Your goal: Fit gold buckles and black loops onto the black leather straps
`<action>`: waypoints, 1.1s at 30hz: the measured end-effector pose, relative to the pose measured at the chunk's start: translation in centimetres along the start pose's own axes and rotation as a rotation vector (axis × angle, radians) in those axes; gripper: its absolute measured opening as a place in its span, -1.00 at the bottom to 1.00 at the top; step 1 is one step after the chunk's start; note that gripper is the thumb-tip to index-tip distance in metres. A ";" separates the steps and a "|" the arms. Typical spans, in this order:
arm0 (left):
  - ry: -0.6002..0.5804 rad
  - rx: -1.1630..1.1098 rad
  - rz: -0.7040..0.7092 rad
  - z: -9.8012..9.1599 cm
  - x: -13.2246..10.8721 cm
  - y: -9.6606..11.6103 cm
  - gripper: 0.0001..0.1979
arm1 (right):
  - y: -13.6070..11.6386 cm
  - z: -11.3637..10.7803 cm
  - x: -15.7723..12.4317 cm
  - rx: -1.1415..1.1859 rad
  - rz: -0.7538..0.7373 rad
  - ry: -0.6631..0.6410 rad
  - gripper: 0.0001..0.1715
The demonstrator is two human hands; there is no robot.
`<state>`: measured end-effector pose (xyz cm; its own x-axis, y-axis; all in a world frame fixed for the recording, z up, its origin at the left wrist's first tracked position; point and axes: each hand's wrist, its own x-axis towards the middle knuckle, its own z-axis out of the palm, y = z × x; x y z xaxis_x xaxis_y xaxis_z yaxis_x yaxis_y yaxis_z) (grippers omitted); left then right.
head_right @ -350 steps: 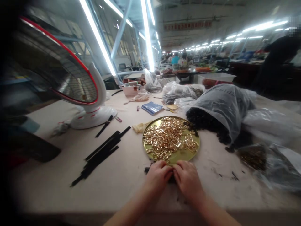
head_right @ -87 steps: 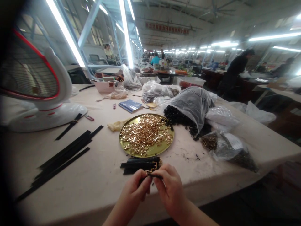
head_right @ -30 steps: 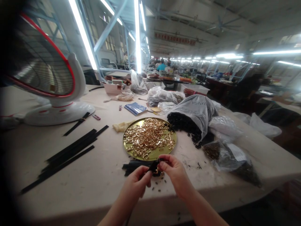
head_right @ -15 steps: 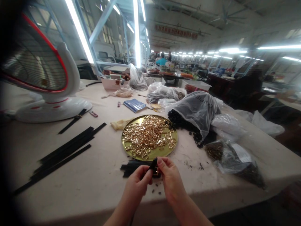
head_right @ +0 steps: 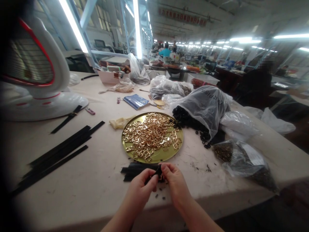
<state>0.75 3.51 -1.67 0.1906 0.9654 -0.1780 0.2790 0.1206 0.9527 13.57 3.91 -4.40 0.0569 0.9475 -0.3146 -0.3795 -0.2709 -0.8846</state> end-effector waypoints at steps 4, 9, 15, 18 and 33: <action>0.035 0.007 0.026 0.2 -0.1 0.0 -0.78 | -0.5 0.7 -1.1 0.009 -0.028 -0.064 -0.73; -0.025 -0.105 0.099 0.2 -1.0 0.4 -0.71 | -1.6 0.6 -1.8 -0.126 -0.139 -0.072 -0.76; -0.067 -0.127 0.097 -0.5 -2.6 1.4 -0.57 | -2.4 0.4 -3.9 -0.238 -0.282 -0.180 -0.74; -0.077 -0.136 0.118 -0.6 -3.3 1.5 -0.57 | -3.0 0.3 -5.3 -0.338 -0.430 -0.222 -0.64; -0.046 0.059 0.160 -0.6 -4.7 0.3 -0.85 | -3.1 -1.2 -6.8 -0.520 -0.331 -0.254 -0.70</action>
<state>-0.62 -0.90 -0.35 0.2795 0.9594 -0.0380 0.2965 -0.0486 0.9538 15.46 -1.86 0.08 -0.1494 0.9881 0.0371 0.1192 0.0552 -0.9913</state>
